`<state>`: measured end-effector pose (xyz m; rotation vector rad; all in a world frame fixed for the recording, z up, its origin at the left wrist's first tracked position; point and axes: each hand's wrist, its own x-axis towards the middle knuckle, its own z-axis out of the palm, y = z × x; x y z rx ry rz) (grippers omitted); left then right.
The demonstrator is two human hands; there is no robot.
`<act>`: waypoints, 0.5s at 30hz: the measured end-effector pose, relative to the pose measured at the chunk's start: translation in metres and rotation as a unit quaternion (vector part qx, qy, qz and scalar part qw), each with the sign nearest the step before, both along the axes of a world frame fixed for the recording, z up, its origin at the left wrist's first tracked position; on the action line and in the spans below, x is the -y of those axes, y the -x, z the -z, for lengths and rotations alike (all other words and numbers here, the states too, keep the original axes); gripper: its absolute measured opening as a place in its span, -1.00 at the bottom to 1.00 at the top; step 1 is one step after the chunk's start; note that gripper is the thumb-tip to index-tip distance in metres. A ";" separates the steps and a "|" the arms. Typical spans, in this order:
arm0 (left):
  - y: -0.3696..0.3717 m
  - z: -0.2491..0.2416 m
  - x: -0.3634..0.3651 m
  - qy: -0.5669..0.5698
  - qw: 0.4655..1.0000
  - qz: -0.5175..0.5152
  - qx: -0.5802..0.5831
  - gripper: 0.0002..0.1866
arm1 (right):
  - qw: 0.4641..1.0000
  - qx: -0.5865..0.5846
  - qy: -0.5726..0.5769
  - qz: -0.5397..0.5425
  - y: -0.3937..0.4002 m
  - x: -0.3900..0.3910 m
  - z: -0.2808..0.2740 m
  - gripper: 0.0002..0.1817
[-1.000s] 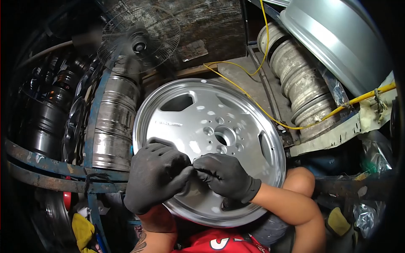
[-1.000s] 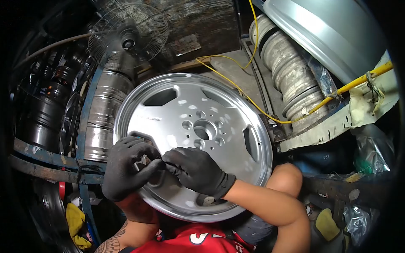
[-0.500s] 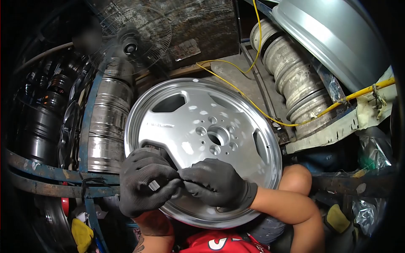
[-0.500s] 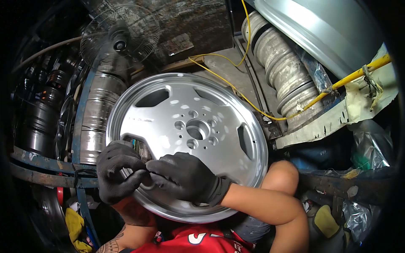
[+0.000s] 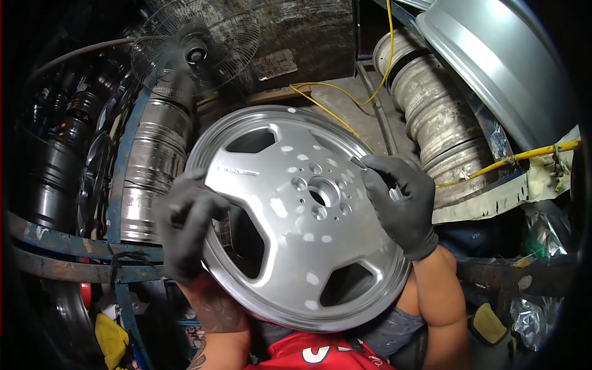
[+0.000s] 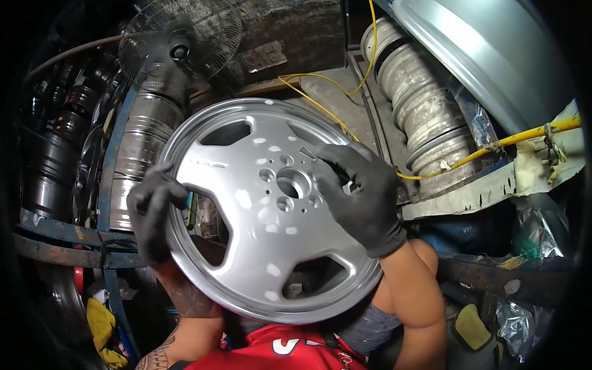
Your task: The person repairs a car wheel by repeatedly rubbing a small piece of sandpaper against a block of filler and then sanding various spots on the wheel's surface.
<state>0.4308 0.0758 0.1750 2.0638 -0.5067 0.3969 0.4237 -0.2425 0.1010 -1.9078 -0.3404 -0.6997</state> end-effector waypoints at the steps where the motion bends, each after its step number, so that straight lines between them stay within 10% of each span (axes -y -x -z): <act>1: -0.012 0.010 -0.007 0.038 0.999 0.012 0.029 -0.75 | 0.999 -0.023 0.033 0.002 0.002 0.001 -0.004 -0.76; 15: -0.049 0.064 -0.042 0.179 0.961 0.113 0.179 -0.59 | 0.932 -0.199 0.275 -0.130 -0.007 -0.011 0.006 -0.82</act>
